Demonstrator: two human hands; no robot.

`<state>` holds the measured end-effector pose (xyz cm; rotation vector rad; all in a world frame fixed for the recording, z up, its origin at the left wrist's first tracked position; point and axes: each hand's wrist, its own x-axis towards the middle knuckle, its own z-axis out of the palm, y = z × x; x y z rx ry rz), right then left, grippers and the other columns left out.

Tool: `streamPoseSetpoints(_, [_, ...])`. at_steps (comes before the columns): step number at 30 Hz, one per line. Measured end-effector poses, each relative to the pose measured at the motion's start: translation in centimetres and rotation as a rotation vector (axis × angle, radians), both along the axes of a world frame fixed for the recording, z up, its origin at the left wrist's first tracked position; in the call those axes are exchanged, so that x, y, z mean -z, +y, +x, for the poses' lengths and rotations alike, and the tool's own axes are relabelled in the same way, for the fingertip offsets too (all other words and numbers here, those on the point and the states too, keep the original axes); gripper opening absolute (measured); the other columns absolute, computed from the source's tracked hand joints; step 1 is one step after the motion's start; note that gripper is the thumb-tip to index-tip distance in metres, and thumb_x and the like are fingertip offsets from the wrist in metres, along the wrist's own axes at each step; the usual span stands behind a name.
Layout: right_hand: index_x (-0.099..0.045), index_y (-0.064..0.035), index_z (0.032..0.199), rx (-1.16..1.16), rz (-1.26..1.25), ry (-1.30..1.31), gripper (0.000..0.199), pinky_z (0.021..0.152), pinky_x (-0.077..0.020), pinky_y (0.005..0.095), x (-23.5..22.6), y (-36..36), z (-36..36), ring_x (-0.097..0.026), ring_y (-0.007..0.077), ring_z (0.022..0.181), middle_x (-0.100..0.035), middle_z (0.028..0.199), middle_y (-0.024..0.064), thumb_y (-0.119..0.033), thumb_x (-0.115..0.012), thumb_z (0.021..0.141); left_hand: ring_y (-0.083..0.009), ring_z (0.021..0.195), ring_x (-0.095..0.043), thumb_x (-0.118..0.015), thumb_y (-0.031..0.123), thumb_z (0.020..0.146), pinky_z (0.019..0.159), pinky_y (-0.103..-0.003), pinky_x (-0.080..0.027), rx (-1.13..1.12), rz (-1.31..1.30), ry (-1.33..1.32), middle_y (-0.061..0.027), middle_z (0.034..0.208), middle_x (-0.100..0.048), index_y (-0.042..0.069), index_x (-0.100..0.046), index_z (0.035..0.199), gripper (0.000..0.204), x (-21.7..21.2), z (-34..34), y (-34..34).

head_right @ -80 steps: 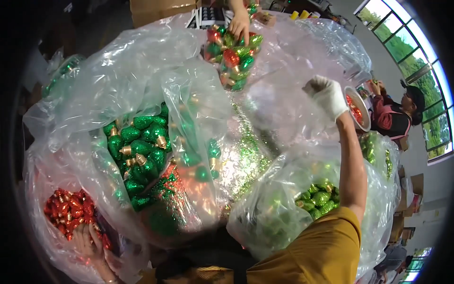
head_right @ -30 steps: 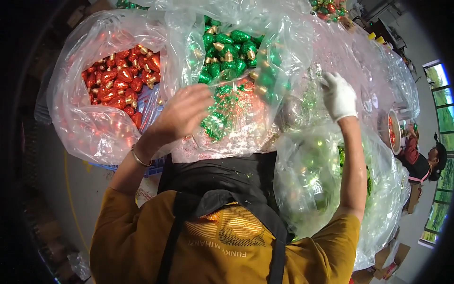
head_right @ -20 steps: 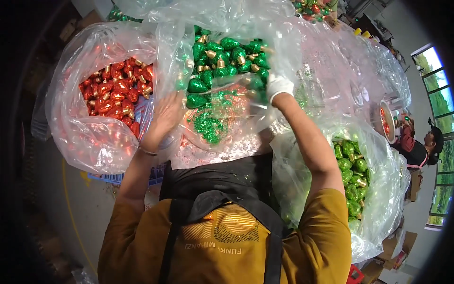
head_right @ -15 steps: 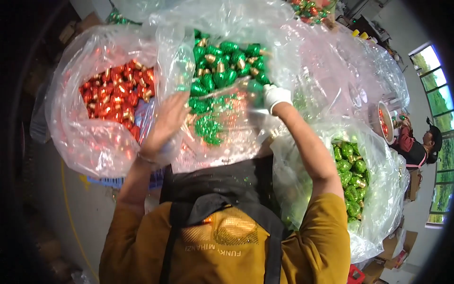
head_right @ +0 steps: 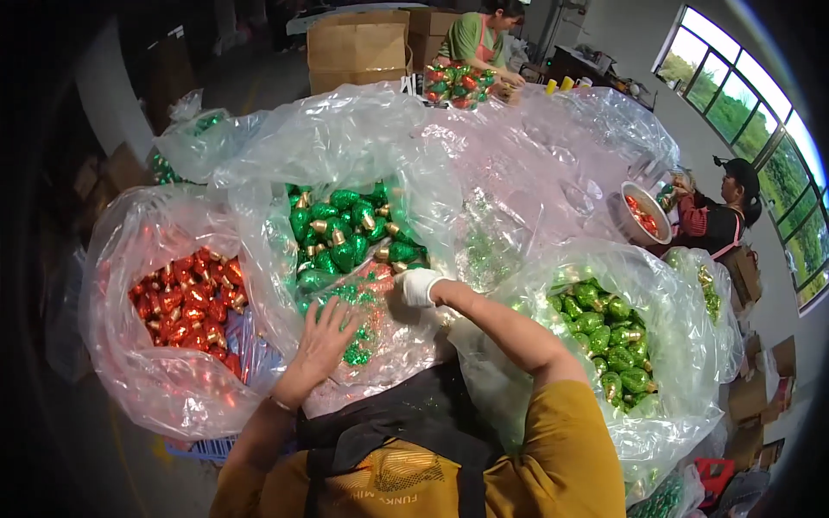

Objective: Sorting and packaging colorful plastic ornaments into plastic bags.

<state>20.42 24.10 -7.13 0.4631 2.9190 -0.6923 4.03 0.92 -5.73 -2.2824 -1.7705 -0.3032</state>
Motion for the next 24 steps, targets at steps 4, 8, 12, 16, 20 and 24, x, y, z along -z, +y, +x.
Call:
streamPoseSetpoints(4, [-0.064,-0.0061,0.097,0.027,0.078,-0.112,0.024,0.069,-0.0489,0.0433,-1.8,-1.1,-0.1,-0.061,0.0367,0.078,-0.065,0.086,0.0193,-0.018,-0.059,0.077,-0.0339,0.119,-0.048,-0.066,0.011,0.076,0.098,-0.051,-0.037,-0.194,0.115,-0.214,-0.0172,0.122,-0.053,0.005,-0.052,0.124,0.05,-0.6,-0.5,-1.4])
streamPoseSetpoints(8, [-0.065,-0.0061,0.098,-0.219,-0.095,-0.231,0.025,0.07,-0.0486,0.0414,-3.1,-2.2,0.2,-0.06,0.0331,0.073,-0.065,0.085,0.0191,-0.016,-0.061,0.075,-0.0337,0.112,-0.055,-0.071,0.01,0.074,0.093,-0.043,-0.045,-0.365,0.299,-0.946,-0.0183,0.119,-0.058,0.002,-0.057,0.12,0.049,0.6,-1.8,-1.8])
streamPoseSetpoints(12, [-0.065,-0.0059,0.099,-0.343,-0.369,-0.345,0.027,0.071,-0.0496,0.0409,0.9,-6.8,2.6,-0.06,0.0314,0.075,-0.065,0.09,0.0198,-0.017,-0.06,0.075,-0.0337,0.11,-0.056,-0.075,0.013,0.074,0.092,-0.039,-0.046,-0.25,0.291,-0.97,-0.0207,0.12,-0.057,-0.001,-0.055,0.122,0.054,1.4,-1.1,-0.7])
streamPoseSetpoints(16, [-0.065,-0.0054,0.103,-0.25,-0.582,-0.439,0.032,0.073,-0.0513,0.0415,4.4,-10.4,4.6,-0.061,0.0307,0.082,-0.065,0.102,0.0221,-0.022,-0.058,0.076,-0.0368,0.112,-0.051,-0.078,0.024,0.072,0.096,-0.044,-0.041,-0.313,0.299,-1.203,-0.0206,0.121,-0.053,0.001,-0.049,0.129,0.068,2.7,-1.1,0.5])
streamPoseSetpoints(20, [-0.068,-0.0005,0.095,-0.71,-0.055,-0.659,0.028,0.075,-0.0491,0.0387,6.7,-14.0,0.2,-0.061,0.0276,0.079,-0.069,0.091,0.0133,-0.012,-0.062,0.071,-0.0341,0.109,-0.056,-0.077,0.015,0.073,0.091,-0.039,-0.046,-0.177,0.374,-0.589,-0.0171,0.125,-0.054,0.002,-0.049,0.13,0.064,1.0,-1.2,-1.4])
streamPoseSetpoints(24, [-0.067,0.0014,0.1,-0.696,-0.355,-0.302,0.034,0.079,-0.0492,0.0391,15.4,-11.4,4.2,-0.063,0.0311,0.089,-0.068,0.096,0.0169,-0.013,-0.057,0.072,-0.0332,0.108,-0.056,-0.074,0.011,0.075,0.091,-0.038,-0.046,-0.089,0.382,-0.51,-0.0178,0.122,-0.056,0.001,-0.054,0.125,0.055,-1.1,-0.2,-4.0])
